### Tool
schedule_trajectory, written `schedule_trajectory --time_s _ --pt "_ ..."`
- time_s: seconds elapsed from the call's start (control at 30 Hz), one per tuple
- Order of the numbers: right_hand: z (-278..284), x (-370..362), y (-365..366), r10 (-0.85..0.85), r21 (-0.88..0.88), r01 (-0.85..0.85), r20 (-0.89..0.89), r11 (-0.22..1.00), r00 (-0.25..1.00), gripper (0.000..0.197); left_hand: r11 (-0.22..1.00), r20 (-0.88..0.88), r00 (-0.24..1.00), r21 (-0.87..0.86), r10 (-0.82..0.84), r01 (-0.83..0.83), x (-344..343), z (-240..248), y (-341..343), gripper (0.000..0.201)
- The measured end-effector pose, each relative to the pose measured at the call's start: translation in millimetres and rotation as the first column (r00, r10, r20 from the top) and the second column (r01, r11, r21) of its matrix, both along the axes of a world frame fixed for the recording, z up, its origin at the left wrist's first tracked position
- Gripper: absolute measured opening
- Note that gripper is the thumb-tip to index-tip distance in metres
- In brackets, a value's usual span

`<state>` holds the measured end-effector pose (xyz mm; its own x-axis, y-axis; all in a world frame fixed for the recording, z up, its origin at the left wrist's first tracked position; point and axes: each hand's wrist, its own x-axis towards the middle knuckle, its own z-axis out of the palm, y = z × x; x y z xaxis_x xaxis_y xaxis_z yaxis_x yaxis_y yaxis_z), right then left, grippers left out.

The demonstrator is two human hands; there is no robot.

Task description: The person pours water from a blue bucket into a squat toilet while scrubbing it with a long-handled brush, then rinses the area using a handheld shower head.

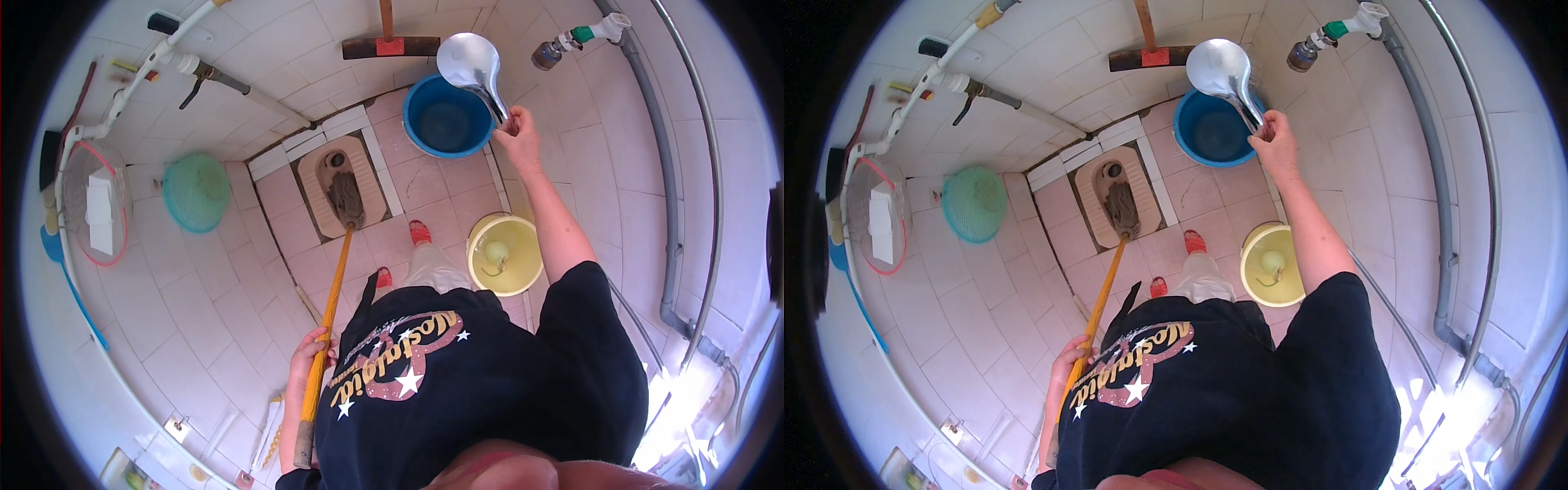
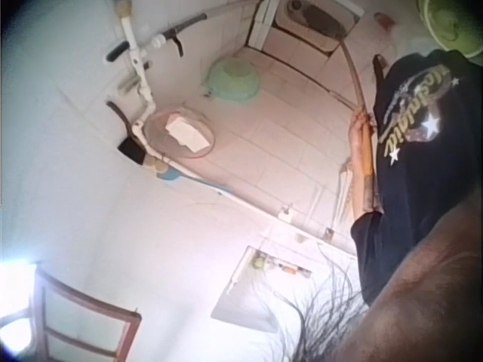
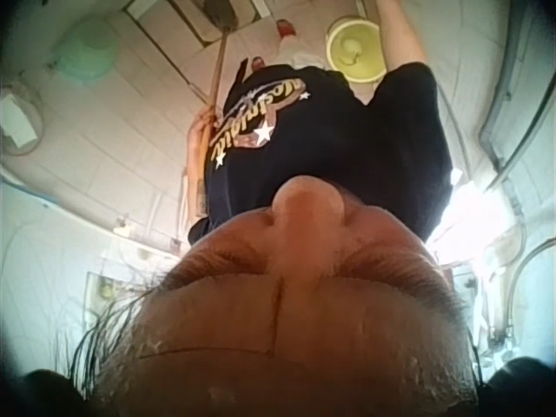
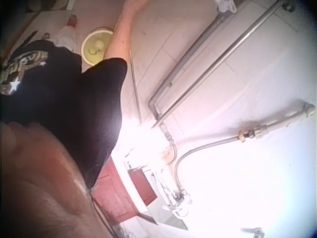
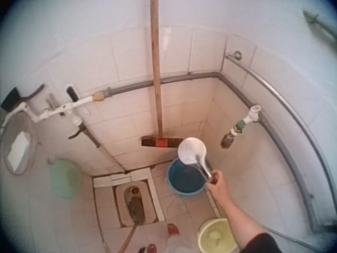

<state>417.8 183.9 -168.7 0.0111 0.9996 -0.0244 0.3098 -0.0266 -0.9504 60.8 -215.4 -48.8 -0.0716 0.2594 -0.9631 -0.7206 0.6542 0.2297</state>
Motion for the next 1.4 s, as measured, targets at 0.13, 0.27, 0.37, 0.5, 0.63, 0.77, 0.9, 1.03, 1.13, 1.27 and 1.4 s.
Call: schedule_trajectory --time_s 0.13,0.27,0.37,0.5,0.63,0.77,0.9,1.03,1.13,1.27,1.4 --pt "-2.8 -3.5 0.4 0.06 -0.028 -0.063 -0.102 0.998 0.993 0.044 1.0 0.016 1.0 0.013 -0.015 0.015 -6.0 -12.0 -8.0 0.035" --pt "-4.0 -2.4 -1.7 0.061 -0.119 -0.073 -0.103 0.99 0.993 0.045 1.0 0.029 1.0 0.018 -0.012 0.011 -10.9 -11.3 -8.8 0.033" --pt "-17.1 5.3 -4.2 0.037 -0.196 -0.091 -0.266 0.976 0.963 0.046 1.0 0.029 0.999 0.013 -0.026 0.026 -13.0 -12.4 -6.3 0.033" --pt "-18.2 7.2 -12.2 0.013 -0.25 -0.11 -0.358 0.962 0.934 0.047 0.999 0.021 0.999 0.026 -0.041 0.041 -14.0 -13.7 -3.1 0.033" --pt "-14.6 2.7 -16.5 -0.017 -0.331 -0.137 -0.424 0.934 0.906 0.045 0.998 0.02 0.998 0.026 -0.058 0.057 -12.3 -11.6 3.1 0.032" --pt "-9.9 1.6 -19.6 -0.039 -0.388 -0.151 -0.44 0.909 0.897 0.044 0.997 0.001 0.997 0.006 -0.077 0.077 -8.6 -10.6 9.6 0.032" --pt "-37.2 36.8 -19.6 0.034 -0.388 -0.112 -0.202 0.915 0.979 0.045 0.999 0.009 0.999 0.005 -0.049 0.049 -6.8 -11.2 7.3 0.032" --pt "-61.5 61.5 -14.7 -0.028 -0.284 0.041 0.048 0.958 0.998 0.044 0.999 -0.005 0.999 -0.01 -0.043 0.043 -5.7 -11.9 5.7 0.032" --pt "-62.4 65.6 -7.0 -0.095 -0.191 0.119 0.131 0.974 0.987 0.043 0.999 -0.004 0.999 -0.006 -0.051 0.051 -1.9 -15.0 5.8 0.031" --pt "-40.2 46.8 4.9 -0.113 -0.114 0.126 0.11 0.986 0.987 0.041 0.999 0.011 0.999 -0.006 -0.048 0.048 0.8 -15.7 5.2 0.032" --pt "-19.4 18.2 21.6 -0.089 -0.027 0.088 -0.012 0.996 0.996 0.041 0.999 -0.003 0.999 0.018 -0.038 0.038 -4.2 -16.7 0.6 0.034"
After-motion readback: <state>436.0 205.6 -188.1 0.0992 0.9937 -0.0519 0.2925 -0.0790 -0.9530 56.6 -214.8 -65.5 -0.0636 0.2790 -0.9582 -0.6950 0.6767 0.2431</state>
